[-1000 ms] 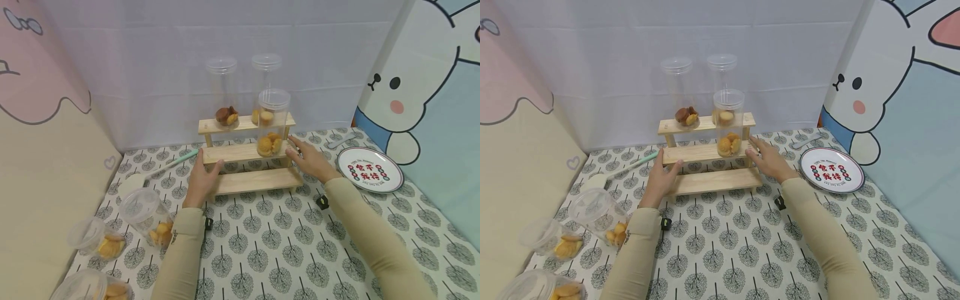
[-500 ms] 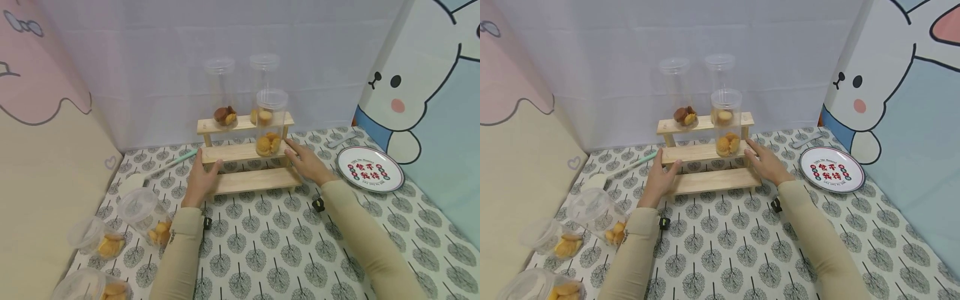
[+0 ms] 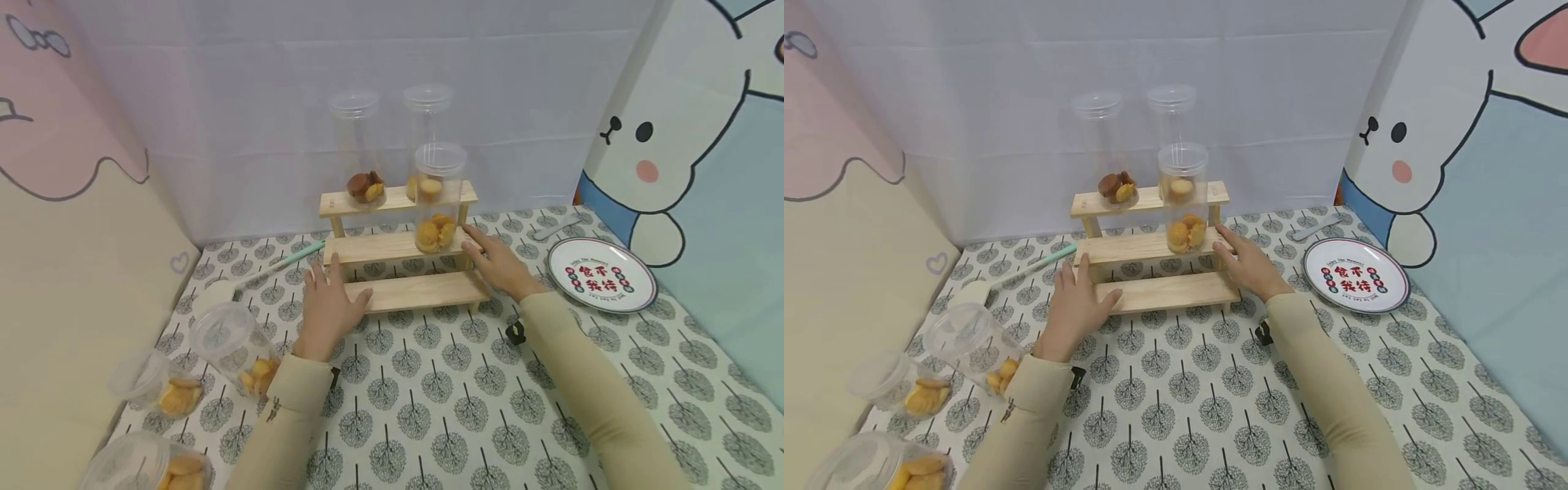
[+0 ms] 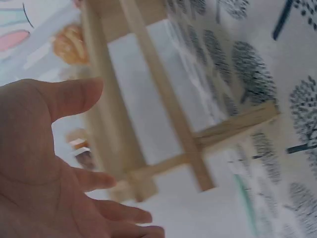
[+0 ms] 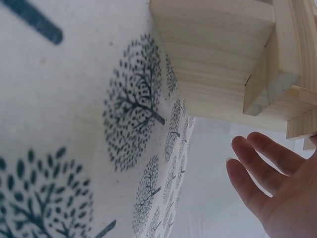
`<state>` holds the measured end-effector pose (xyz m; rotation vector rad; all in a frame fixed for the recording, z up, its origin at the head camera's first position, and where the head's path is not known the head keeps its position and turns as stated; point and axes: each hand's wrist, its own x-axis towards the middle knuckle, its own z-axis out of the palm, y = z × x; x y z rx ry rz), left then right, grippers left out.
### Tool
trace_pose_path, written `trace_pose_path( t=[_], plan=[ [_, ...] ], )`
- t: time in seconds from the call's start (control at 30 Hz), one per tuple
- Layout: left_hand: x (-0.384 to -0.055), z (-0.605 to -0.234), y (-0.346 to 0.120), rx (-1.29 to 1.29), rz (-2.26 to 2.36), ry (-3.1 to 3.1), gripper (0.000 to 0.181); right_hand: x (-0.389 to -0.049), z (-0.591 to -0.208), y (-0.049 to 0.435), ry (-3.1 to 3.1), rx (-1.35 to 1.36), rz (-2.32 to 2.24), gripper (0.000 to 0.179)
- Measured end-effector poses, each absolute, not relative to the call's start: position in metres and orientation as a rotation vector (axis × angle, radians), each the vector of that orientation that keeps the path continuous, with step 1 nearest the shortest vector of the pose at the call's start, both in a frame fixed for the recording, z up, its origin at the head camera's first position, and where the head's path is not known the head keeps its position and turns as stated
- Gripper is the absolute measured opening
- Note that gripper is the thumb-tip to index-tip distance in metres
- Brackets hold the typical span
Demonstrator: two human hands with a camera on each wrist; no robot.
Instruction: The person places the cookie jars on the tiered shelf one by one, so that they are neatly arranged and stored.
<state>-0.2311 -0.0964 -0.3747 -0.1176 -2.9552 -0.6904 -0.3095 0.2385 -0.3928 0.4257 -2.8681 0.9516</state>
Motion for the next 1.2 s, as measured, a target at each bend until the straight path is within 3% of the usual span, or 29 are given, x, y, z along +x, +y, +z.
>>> trace_pose_path(
  t=[0.27,0.43,0.6,0.8,0.97,1.2],
  plan=[
    [-0.155,-0.329,-0.091,-0.756,-0.642,-2.689,0.081,-0.312,-0.394,0.238,-2.847,0.444,0.957,0.063],
    [-0.118,-0.300,-0.113,-0.902,-0.626,-2.267,0.065,-0.314,-0.395,0.239,-2.823,0.444,0.986,0.063],
    [-0.100,-0.278,-0.147,-0.774,-0.608,-2.077,0.064,-0.312,-0.396,0.240,-2.816,0.454,1.005,0.063],
    [-0.087,-0.281,-0.204,-0.395,-0.623,-2.201,0.068,-0.309,-0.396,0.241,-2.826,0.445,1.014,0.063],
    [-0.077,-0.295,-0.234,-0.091,-0.695,-2.440,0.088,-0.308,-0.398,0.242,-2.828,0.443,1.011,0.063],
    [-0.078,-0.312,-0.235,-0.030,-0.749,-2.604,0.107,-0.310,-0.399,0.241,-2.818,0.475,1.018,0.063]
  ],
)
